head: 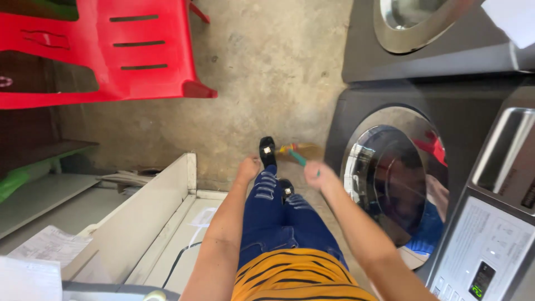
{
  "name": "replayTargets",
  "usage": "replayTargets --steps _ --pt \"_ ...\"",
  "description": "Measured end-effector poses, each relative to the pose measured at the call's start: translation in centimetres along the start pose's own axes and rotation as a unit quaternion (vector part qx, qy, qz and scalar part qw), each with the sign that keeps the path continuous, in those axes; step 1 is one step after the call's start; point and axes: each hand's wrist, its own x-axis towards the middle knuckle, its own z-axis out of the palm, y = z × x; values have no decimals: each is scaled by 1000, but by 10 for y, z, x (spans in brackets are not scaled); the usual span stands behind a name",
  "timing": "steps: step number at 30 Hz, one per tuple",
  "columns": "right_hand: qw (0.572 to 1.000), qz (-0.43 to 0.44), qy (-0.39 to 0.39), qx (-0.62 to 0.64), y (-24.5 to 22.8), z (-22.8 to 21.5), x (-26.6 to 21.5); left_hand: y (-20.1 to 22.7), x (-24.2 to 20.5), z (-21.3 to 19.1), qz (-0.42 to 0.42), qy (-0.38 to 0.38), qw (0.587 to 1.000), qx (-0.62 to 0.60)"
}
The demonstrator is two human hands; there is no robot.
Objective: Sweep the floor of a laundry shop area using a broom, moving items to reach all corners.
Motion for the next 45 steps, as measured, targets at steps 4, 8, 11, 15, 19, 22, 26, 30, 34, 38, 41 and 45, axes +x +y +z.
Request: replayTargets --steps 4,8,11,15,19,22,26,30,34,38,41,45 --pt "991 -5 -103 86 -70 103 15 1 4 -23 13 22 999 -27" --pt "970 -31 -241 9 -91 156 -33 -9 -3 -50 -22 55 996 -62" --pt "963 -47 -261 -53 -89 145 -40 -39 4 -50 -70 83 991 -82" --pt "967 -59 -244 -51 -70 151 -75 -81 42 -23 -96 87 988 -88" --pt "983 -18 -185 3 -98 179 -66 -55 32 -3 -103 76 988 -85" --pt "977 -11 -212 0 -191 234 -37 39 7 -42 -58 90 984 -140" --pt "976 -23 -214 -45 -244 279 -68 119 -7 -52 10 96 977 -190" --pt "968 -39 -220 -115 -191 296 -88 142 14 -39 -49 98 983 -150" --pt "966 10 -202 -162 -84 319 -139 152 23 -35 -54 123 969 -206" --pt "942 110 -125 -293 0 319 -186 151 19 -39 -76 131 942 -301" --pt "940 196 -83 -266 6 294 -149 157 -14 -53 -130 159 936 -285" --pt "919 251 -73 -295 -66 287 -47 134 -14 -32 -176 177 920 -300"
